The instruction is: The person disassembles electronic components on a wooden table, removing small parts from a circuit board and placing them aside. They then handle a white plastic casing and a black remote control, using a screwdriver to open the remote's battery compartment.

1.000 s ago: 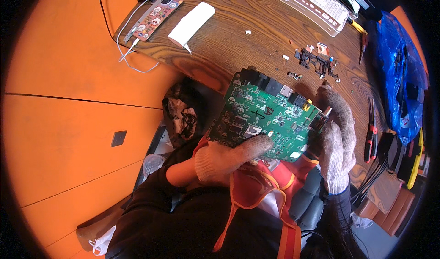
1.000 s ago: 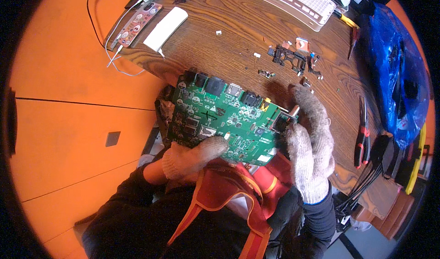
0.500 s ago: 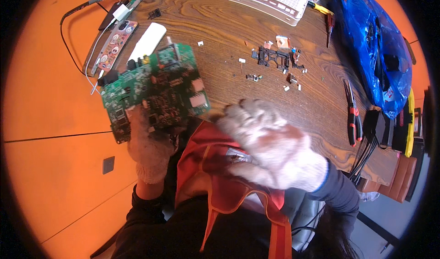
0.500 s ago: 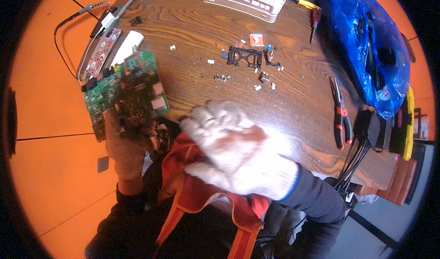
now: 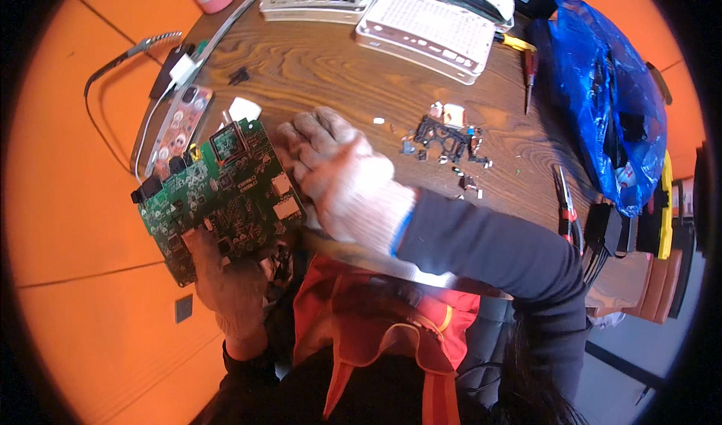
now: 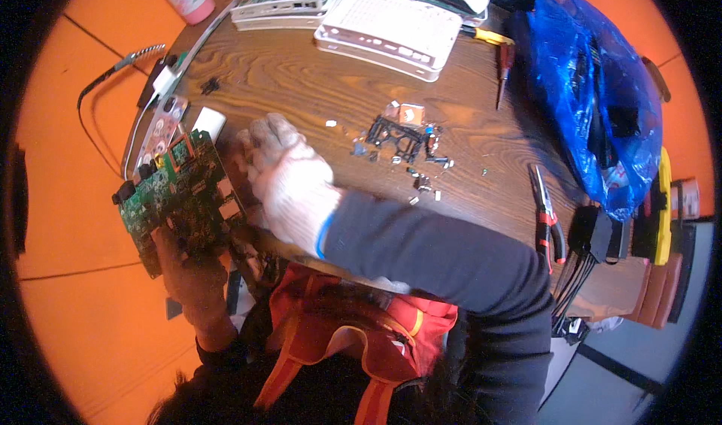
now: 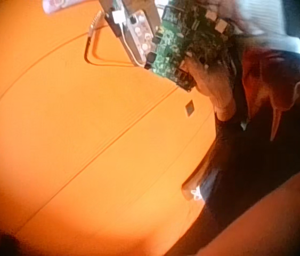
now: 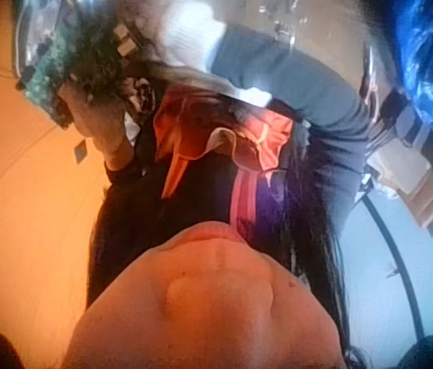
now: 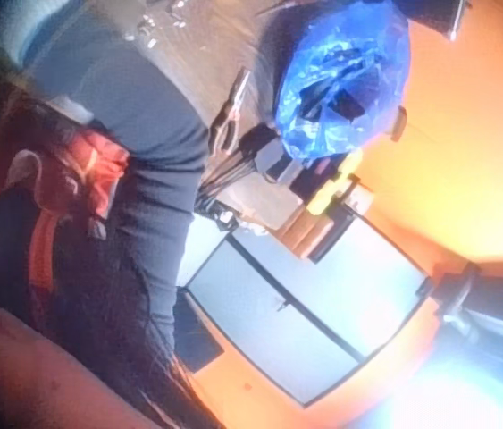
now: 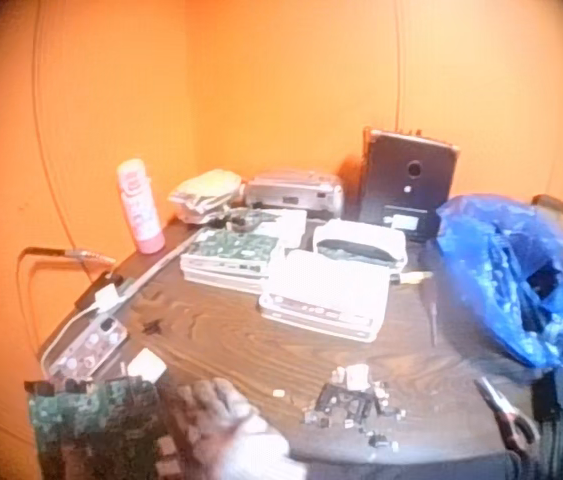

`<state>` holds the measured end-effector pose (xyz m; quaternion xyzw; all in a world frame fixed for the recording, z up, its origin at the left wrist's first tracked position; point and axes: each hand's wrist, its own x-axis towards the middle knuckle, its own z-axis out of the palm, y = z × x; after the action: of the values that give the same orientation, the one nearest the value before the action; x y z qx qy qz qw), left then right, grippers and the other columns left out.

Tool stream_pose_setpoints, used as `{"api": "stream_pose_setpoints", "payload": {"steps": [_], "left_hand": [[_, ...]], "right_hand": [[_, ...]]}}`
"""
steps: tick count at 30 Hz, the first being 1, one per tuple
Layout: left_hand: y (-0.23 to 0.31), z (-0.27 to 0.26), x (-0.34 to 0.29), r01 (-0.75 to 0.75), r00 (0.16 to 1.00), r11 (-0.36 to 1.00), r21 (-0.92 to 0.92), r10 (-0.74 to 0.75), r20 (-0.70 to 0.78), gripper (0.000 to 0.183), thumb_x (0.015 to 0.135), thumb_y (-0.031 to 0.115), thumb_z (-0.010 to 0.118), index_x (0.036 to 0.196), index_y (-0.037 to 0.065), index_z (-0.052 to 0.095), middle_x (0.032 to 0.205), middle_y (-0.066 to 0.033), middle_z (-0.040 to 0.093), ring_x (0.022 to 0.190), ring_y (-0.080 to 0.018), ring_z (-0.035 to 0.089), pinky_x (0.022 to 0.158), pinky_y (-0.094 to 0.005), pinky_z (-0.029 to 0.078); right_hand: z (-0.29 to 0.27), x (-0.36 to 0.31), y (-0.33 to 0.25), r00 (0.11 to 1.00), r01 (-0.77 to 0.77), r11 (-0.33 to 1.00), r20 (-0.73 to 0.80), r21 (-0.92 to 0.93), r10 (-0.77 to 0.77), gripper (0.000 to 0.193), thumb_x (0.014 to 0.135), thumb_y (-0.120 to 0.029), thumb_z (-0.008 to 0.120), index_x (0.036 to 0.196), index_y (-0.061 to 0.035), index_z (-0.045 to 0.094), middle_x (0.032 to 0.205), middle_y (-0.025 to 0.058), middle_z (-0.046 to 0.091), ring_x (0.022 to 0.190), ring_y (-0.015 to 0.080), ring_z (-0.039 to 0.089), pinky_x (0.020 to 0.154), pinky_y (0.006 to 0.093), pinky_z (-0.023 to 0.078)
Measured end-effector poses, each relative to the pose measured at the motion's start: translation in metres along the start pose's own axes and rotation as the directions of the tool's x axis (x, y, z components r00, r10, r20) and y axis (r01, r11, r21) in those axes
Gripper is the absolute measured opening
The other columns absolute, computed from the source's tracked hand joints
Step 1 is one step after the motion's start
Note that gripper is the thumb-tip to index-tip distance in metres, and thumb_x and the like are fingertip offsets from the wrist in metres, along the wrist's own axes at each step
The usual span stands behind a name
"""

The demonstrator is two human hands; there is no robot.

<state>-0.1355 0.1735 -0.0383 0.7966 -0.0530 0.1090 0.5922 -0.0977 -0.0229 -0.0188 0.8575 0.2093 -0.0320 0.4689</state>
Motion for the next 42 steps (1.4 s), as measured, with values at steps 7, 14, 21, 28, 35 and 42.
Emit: {"api": "stream_pose_setpoints", "payload": {"steps": [7,14,21,28,35,42], "left_hand": [[0.008,0.008,0.001,-0.127,0.986,0.966,0.226,0.099,0.132,0.068,0.082,-0.005,0.076,0.143,0.0,0.045,0.13,-0.0148,0.063,0.118,-0.0247,0.063,0.094,-0.0364,0.055],[0.032,0.045,0.029,0.538,0.843,0.569,-0.622,-0.375,0.386,0.042,0.103,0.032,0.056,0.138,0.009,0.053,0.126,-0.0081,0.063,0.107,-0.0238,0.065,0.081,-0.0342,0.056],[0.039,0.098,0.079,0.627,0.77,0.632,-0.456,-0.412,0.487,0.037,0.104,0.038,0.055,0.129,0.01,0.057,0.114,-0.0075,0.068,0.097,-0.0229,0.069,0.075,-0.0353,0.059],[0.033,0.111,0.095,0.621,0.76,0.599,-0.506,-0.301,0.576,0.034,0.105,0.033,0.054,0.126,0.007,0.057,0.114,-0.0105,0.069,0.097,-0.0238,0.069,0.073,-0.0348,0.06],[0.047,0.09,0.107,0.747,0.451,0.646,-0.157,-0.32,0.833,0.034,0.105,0.028,0.055,0.119,-0.003,0.061,0.113,-0.0147,0.069,0.097,-0.0253,0.07,0.081,-0.0358,0.06],[0.042,0.057,0.106,0.449,0.335,0.874,0.187,-0.359,0.871,0.036,0.105,0.025,0.052,0.122,-0.005,0.062,0.106,-0.0163,0.072,0.089,-0.0231,0.073,0.076,-0.0338,0.06]], "right_hand": [[0.073,-0.032,0.018,0.958,-0.262,0.491,0.162,0.831,0.236,0.101,0.089,-0.079,0.038,0.156,-0.0039,0.033,0.165,0.0183,0.027,0.154,0.0333,0.021,0.126,0.0481,0.009],[0.098,-0.098,0.088,0.887,-0.052,0.368,-0.126,0.928,0.445,0.075,0.097,-0.063,0.049,0.135,0.0021,0.055,0.131,0.0274,0.061,0.122,0.0418,0.06,0.106,0.047,0.046],[0.13,-0.086,0.085,0.939,0.082,0.434,-0.215,0.897,0.268,0.064,0.101,-0.051,0.049,0.136,0.0018,0.053,0.137,0.0262,0.055,0.128,0.0424,0.053,0.107,0.0476,0.045],[0.14,-0.137,0.1,0.715,0.37,0.373,-0.517,0.851,0.471,0.04,0.105,-0.025,0.05,0.132,0.0035,0.059,0.137,0.0279,0.057,0.124,0.0418,0.058,0.107,0.0437,0.046],[0.136,-0.201,0.065,0.977,-0.126,0.437,0.035,0.891,0.21,0.116,0.074,-0.066,0.079,0.154,0.0033,0.03,0.156,0.034,0.032,0.147,0.0479,0.031,0.12,0.0485,0.029],[0.135,-0.164,0.043,0.862,-0.129,0.304,-0.045,0.944,0.505,0.118,0.069,-0.068,0.082,0.151,0.0038,0.036,0.145,0.0326,0.047,0.135,0.0479,0.048,0.115,0.0498,0.038]]}}
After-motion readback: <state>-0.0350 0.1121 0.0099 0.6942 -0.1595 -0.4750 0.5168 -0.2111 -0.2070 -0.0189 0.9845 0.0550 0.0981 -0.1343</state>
